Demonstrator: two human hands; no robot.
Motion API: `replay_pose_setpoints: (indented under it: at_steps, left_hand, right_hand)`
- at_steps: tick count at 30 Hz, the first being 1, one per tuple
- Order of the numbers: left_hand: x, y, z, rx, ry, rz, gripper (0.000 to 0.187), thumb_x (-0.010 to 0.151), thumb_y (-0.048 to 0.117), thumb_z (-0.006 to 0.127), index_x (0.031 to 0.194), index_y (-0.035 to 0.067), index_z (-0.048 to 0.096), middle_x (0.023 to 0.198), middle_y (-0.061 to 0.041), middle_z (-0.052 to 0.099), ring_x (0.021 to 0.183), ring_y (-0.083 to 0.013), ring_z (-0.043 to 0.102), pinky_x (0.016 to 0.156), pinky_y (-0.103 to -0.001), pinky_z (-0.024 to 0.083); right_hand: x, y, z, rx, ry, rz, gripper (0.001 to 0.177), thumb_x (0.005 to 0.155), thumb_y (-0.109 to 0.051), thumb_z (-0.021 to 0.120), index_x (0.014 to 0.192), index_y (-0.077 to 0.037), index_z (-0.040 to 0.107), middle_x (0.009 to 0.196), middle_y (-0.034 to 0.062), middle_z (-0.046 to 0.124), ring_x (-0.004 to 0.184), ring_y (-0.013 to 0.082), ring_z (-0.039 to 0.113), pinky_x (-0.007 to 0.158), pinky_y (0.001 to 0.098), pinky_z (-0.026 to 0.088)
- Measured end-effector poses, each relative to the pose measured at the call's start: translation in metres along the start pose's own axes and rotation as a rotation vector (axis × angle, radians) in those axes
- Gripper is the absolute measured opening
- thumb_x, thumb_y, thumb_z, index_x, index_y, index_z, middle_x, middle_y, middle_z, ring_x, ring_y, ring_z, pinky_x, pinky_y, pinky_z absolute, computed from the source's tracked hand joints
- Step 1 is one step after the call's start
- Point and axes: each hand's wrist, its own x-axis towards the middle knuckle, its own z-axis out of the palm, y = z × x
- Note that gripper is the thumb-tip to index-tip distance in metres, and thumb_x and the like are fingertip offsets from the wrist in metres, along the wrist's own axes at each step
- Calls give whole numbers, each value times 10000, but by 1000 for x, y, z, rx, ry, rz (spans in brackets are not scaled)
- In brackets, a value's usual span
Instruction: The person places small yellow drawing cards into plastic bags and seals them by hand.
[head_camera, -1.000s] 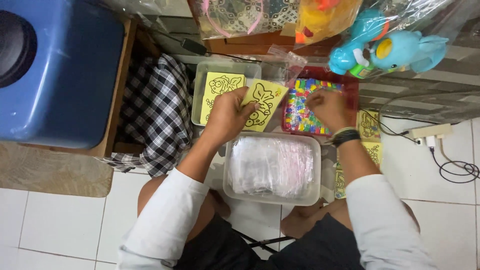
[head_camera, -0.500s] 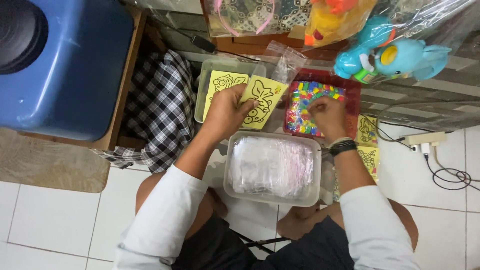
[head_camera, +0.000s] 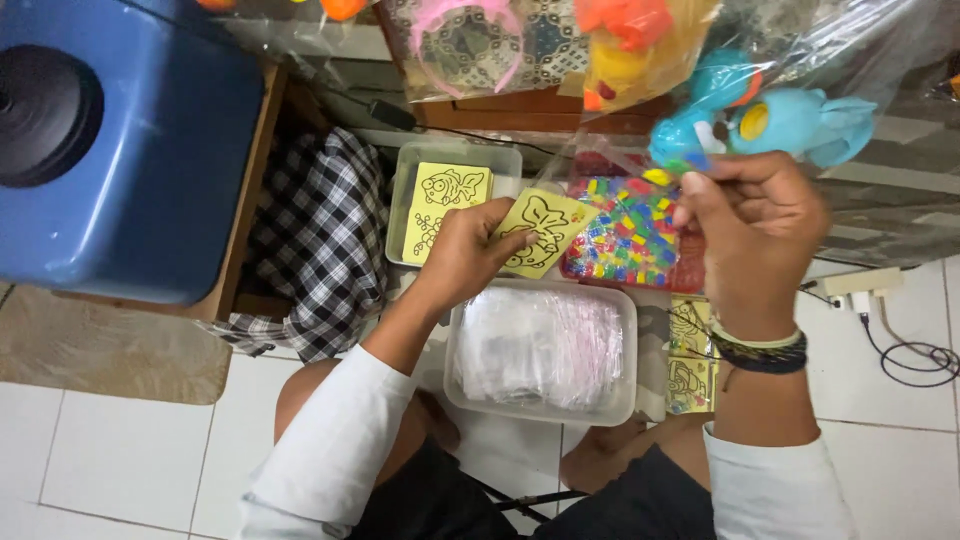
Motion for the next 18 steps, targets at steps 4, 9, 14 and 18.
replay_pose_setpoints:
  at_steps: [4, 9, 14, 18]
  left_hand:
    - [0, -3, 7, 6, -28, 27, 167, 891, 76, 764, 791, 25, 641, 577, 22, 547, 497, -89, 425, 471, -268, 379]
    - [-1, -6, 11, -55, -18, 23, 123, 836, 97, 804, 823, 82, 682, 532, -82, 597, 608, -93, 489, 560, -301, 439]
    - [-2, -10, 13, -73, -5, 30, 125, 828, 97, 809, 825, 86, 685, 529, -77, 592, 589, -101, 488, 557, -307, 440]
    - [-1, -8, 11, -79, -17, 47, 107, 838, 105, 805, 868, 86, 704, 561, -112, 624, 602, -109, 514, 579, -309, 451]
  right_hand:
    - [5, 10, 9, -4, 37, 49, 162, 1013, 67, 679, 1087, -29, 572, 912, 50, 644, 686, 76, 593, 567, 176, 467]
    - [11, 37, 10, -90, -112, -118, 79, 980, 167, 680, 1034, 125, 641, 884, 272, 674, 548, 158, 584, 449, 253, 474]
    - [9, 37, 17, -52, -136, -13, 106, 964, 92, 725, 1035, 104, 648, 805, 170, 662, 546, 80, 577, 421, 207, 458]
    - [7, 28, 26, -52, -145, -3, 114, 951, 101, 733, 1034, 107, 655, 723, 144, 620, 555, 82, 584, 419, 199, 451]
